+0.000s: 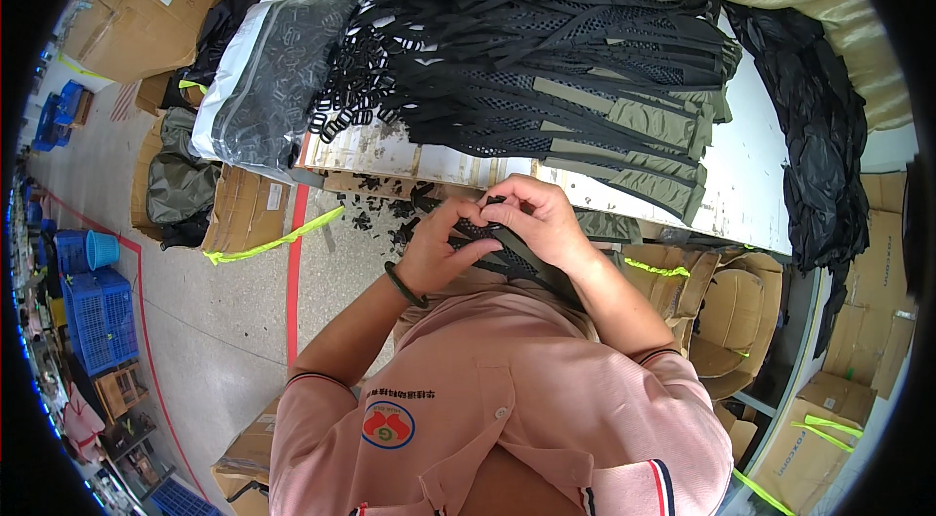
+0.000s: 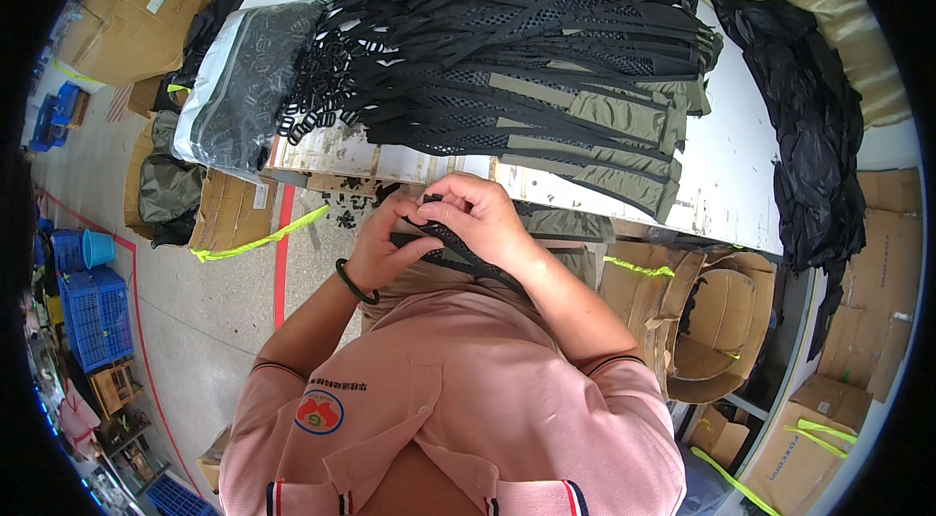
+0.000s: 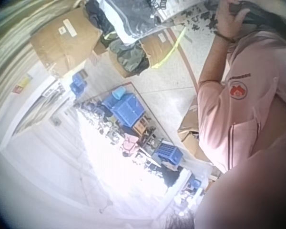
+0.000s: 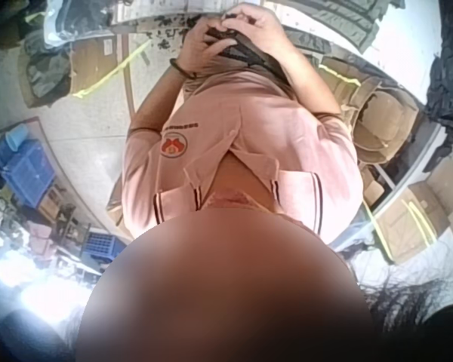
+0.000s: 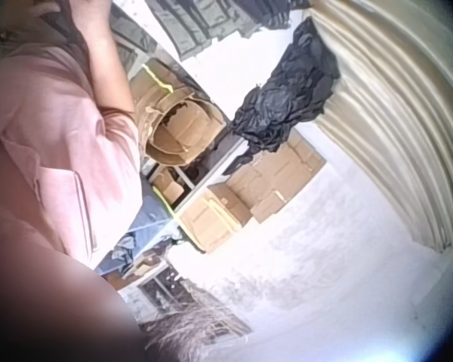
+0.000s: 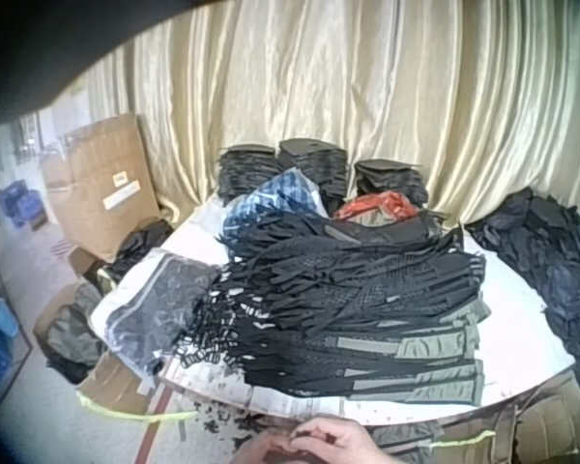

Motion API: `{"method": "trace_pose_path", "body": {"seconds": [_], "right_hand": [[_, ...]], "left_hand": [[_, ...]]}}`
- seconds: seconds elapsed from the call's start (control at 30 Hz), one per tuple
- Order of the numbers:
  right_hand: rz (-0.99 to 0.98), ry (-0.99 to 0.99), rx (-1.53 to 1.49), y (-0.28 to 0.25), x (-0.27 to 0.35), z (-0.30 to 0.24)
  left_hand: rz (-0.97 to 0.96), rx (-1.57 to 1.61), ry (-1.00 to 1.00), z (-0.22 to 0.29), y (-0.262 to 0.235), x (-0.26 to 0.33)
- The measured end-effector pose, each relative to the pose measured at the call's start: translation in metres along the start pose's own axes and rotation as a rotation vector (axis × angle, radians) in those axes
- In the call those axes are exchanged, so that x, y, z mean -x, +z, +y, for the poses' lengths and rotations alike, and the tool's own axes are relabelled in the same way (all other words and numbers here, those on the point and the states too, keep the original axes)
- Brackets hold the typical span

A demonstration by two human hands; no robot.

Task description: Attaching plastic buckles and clips to mesh strap components for gear manufacturing.

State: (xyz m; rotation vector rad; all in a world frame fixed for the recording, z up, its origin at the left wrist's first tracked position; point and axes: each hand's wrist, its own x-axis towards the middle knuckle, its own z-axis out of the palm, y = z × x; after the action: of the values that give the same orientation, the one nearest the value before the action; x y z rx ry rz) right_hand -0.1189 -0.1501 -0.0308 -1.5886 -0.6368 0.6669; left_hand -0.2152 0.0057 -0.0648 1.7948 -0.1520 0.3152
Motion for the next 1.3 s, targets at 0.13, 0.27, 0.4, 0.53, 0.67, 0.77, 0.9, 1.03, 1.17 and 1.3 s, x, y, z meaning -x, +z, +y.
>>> {"method": "trace_pose_path", "body": {"seconds": [0.13,0.27,0.4,0.53,0.67,0.77,0.9,1.03,1.17,1.3], "right_hand": [[0.101,-0.116,-0.023,0.007,0.000,-0.003],[-0.164,0.054,0.105,-0.020,0.018,0.015],[-0.510,0.345,0.574,-0.060,0.078,0.071],[-0.404,0.450,0.990,-0.068,0.120,0.094],[0.078,0.088,0.715,-0.076,0.092,0.067],[0.448,-0.229,1.118,-0.094,0.048,0.043],[0.464,-0.149,1.283,-0.110,0.012,0.028],[0.252,-0.140,1.188,-0.117,0.014,0.022],[0.048,-0.054,0.766,-0.110,0.033,-0.002],[-0.042,0.104,0.458,-0.120,0.049,0.008]], "left_hand": [[0.036,0.260,-0.113,-0.010,0.015,0.008],[0.271,1.017,-0.253,0.002,0.008,0.015],[0.608,1.020,-0.610,-0.038,-0.021,0.058],[0.662,0.739,-0.877,-0.102,-0.017,0.119],[0.612,0.546,-0.986,-0.115,-0.017,0.127],[0.711,-0.228,-0.482,-0.109,-0.014,0.099],[0.212,0.235,-0.524,-0.077,-0.005,0.040],[-0.156,0.641,-0.734,-0.059,0.021,-0.008],[-0.148,1.153,-0.692,-0.050,0.037,-0.032],[-0.031,1.379,-0.534,-0.069,0.028,-0.032]]}}
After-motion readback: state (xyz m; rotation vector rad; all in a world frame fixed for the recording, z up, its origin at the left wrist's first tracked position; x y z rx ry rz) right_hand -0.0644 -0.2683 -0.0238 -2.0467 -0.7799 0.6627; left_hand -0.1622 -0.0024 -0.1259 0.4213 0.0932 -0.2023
